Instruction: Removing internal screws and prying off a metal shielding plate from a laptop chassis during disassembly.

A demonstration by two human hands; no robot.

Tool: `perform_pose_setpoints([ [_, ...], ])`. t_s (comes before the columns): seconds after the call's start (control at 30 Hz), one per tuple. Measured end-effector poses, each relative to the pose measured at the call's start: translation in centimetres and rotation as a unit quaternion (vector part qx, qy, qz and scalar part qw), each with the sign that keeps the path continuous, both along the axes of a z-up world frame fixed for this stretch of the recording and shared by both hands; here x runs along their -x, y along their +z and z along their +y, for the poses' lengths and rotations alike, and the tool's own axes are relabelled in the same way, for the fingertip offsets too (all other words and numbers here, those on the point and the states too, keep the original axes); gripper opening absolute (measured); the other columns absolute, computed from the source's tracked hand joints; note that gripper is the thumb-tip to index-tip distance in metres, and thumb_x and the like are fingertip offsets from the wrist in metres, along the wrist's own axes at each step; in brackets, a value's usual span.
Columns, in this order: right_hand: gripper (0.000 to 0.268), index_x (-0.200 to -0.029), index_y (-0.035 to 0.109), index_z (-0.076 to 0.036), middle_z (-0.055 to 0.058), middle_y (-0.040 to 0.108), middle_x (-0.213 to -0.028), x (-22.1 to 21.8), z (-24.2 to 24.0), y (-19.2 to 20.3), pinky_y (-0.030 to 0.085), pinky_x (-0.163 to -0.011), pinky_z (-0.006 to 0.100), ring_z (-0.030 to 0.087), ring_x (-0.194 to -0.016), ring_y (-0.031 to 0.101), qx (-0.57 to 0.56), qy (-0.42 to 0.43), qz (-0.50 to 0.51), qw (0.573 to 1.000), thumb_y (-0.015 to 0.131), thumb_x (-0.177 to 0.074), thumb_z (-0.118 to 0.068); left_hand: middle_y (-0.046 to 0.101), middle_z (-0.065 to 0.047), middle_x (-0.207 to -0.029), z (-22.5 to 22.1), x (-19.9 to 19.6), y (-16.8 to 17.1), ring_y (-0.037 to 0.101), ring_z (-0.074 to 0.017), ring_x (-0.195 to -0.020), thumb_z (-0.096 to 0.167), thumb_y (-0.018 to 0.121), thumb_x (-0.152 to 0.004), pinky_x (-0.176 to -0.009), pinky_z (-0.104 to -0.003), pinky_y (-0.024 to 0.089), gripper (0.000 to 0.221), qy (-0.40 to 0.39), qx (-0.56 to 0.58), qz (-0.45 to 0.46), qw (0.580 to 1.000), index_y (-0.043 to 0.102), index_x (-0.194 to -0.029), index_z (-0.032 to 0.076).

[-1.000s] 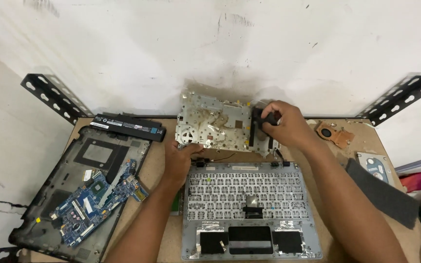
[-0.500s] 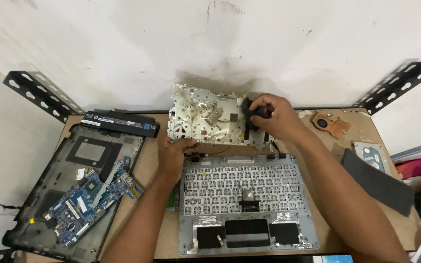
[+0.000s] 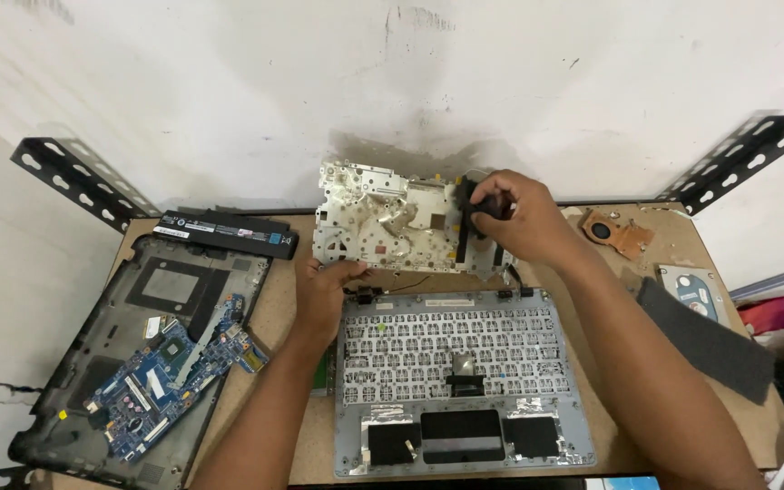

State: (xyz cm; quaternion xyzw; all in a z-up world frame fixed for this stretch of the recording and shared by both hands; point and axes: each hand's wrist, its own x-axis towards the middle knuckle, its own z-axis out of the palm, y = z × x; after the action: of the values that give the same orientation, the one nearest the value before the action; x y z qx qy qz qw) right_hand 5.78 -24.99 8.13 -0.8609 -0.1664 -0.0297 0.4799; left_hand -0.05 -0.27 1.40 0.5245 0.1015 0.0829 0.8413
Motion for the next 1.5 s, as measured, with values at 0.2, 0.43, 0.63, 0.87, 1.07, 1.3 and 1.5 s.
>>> perform_pose_setpoints([
  [0.2,0.013,-0.088,0.063,-0.006,0.009,0.053,-0.076,-2.2,-1.3,-1.6,0.045,-0.058,0.033,0.02,-0.067,0.053,0.057,-0.061,-0.103,0.991,0.063,-0.076,-0.001,0.058,-0.012,-0.084,0.0,1.2,3.3,0.06,-0.0191,-0.084,0.001,0.059,-0.082,-0.079,-0.034,0.052,0.028,-0.084,-0.089,0.065,0.99,0.055,-0.106,-0.012],
  [0.43,0.017,-0.092,0.065,-0.006,0.009,0.053,-0.073,-0.6,-0.3,-0.5,0.047,-0.062,0.03,0.017,-0.072,0.054,0.002,-0.004,-0.05,0.999,0.064,-0.076,-0.001,0.057,-0.013,-0.082,0.3,0.0,-1.6,0.056,-0.0174,-0.069,-0.007,0.071,-0.069,-0.063,-0.044,0.051,0.039,-0.001,-0.038,-0.005,0.999,0.054,-0.104,-0.01],
  [0.63,0.015,-0.091,0.065,-0.003,0.009,0.056,-0.073,0.5,0.3,-0.1,0.047,-0.064,0.035,0.019,-0.072,0.053,0.007,0.029,-0.007,1.0,0.061,-0.077,-0.001,0.054,-0.021,-0.105,-0.1,0.3,-0.3,0.056,-0.0213,-0.073,-0.004,0.069,-0.074,-0.065,-0.046,0.05,0.054,-0.01,-0.045,0.0,0.999,0.047,-0.124,-0.007],
  [0.87,0.014,-0.09,0.066,-0.003,0.011,0.057,-0.073,1.2,0.7,1.2,0.049,-0.068,0.036,0.021,-0.073,0.055,0.04,0.063,0.039,0.996,0.062,-0.076,-0.002,0.058,-0.023,-0.091,0.1,-0.1,-1.2,0.059,-0.0229,-0.066,-0.004,0.073,-0.069,-0.062,-0.043,0.051,0.064,-0.001,-0.036,0.008,0.999,0.039,-0.122,-0.013],
  [1.07,0.012,-0.087,0.066,-0.002,0.015,0.062,-0.069,0.7,0.0,0.5,0.048,-0.061,0.039,0.025,-0.067,0.057,0.129,0.049,0.056,0.989,0.064,-0.075,-0.004,0.052,-0.023,-0.09,0.1,1.4,1.3,0.058,-0.0217,-0.067,0.003,0.071,-0.073,-0.065,-0.043,0.05,0.082,-0.009,-0.054,0.029,0.998,0.018,-0.132,-0.02],
  [1.3,0.016,-0.089,0.066,-0.004,0.016,0.062,-0.075,1.4,0.1,1.0,0.05,-0.065,0.042,0.031,-0.07,0.061,0.16,0.028,0.019,0.987,0.061,-0.074,-0.005,0.06,-0.027,-0.075,0.7,-0.1,-1.4,0.058,-0.0295,-0.062,-0.001,0.074,-0.07,-0.067,-0.047,0.052,0.106,-0.001,-0.017,0.01,1.0,-0.01,-0.133,-0.017],
  [1.5,0.025,-0.098,0.065,-0.006,0.01,0.054,-0.072,0.9,-0.2,-0.4,0.049,-0.067,0.039,0.025,-0.074,0.056,0.114,0.046,0.038,0.992,0.06,-0.074,-0.006,0.067,-0.018,-0.075,0.3,-0.1,-1.1,0.064,-0.0246,-0.064,-0.005,0.071,-0.067,-0.063,-0.039,0.054,0.047,-0.007,-0.062,-0.017,0.998,0.057,-0.111,-0.008],
])
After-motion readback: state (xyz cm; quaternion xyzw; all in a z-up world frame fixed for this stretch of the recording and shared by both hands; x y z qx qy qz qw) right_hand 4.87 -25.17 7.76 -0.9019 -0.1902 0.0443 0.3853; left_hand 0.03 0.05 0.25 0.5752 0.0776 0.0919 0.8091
